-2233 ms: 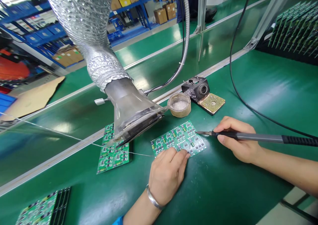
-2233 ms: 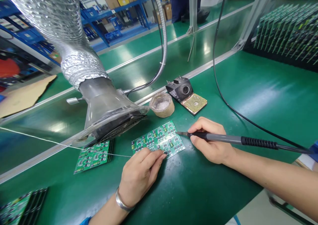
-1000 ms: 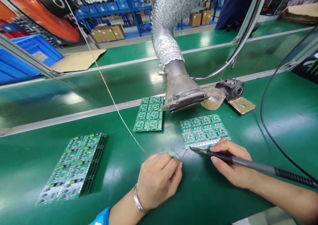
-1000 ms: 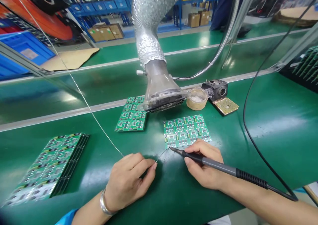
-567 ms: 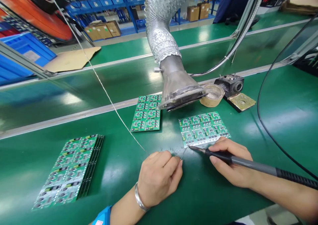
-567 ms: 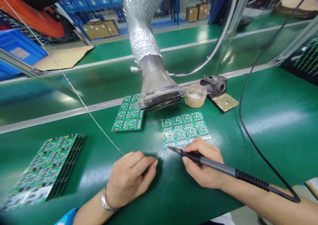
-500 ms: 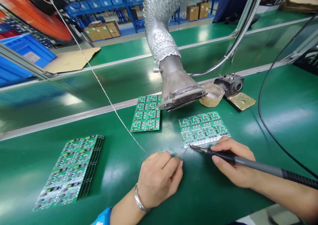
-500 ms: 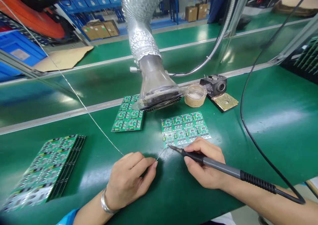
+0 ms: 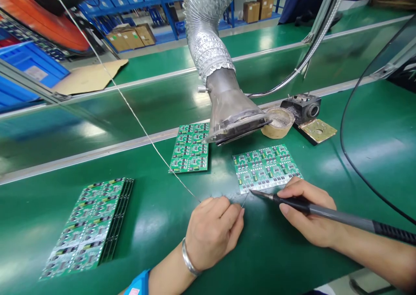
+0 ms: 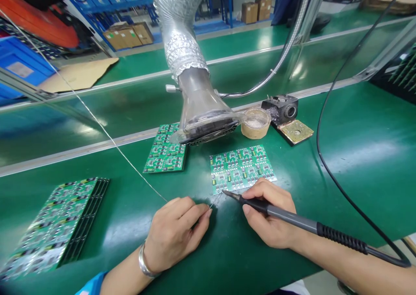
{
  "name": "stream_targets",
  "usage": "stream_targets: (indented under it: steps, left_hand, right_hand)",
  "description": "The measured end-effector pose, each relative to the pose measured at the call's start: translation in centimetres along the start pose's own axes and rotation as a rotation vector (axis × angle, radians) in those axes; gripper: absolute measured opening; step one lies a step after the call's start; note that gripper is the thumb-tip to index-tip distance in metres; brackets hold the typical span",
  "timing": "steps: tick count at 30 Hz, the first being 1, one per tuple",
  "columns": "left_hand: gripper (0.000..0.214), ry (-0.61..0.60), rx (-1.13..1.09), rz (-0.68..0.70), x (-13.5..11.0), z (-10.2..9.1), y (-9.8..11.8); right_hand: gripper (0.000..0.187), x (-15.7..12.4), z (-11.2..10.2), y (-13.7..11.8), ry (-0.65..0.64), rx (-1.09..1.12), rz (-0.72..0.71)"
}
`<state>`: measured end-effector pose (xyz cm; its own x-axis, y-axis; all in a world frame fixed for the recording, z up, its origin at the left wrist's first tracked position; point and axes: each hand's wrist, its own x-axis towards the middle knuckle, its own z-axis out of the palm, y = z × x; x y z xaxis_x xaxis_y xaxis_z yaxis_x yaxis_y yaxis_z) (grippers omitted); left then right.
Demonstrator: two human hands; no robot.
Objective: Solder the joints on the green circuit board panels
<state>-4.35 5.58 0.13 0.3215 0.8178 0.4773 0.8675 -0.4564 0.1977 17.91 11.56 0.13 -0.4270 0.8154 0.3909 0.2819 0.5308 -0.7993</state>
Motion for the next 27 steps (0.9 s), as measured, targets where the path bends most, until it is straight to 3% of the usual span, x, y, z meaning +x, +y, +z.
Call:
stream_targets:
  steps: [11,27]
  left_hand:
    - [0.014,-0.025,-0.005,0.012,0.4,0.2,0.2]
    - [0.016,-0.085,0.022,0.027,0.7,1.2,0.1]
  right_hand:
    - [0.014,0.0,-0.6,0.0,0.056,0.019,-0.030]
    - [0.016,0.0,-0.6,0.0,0.038,0.035,-0.016]
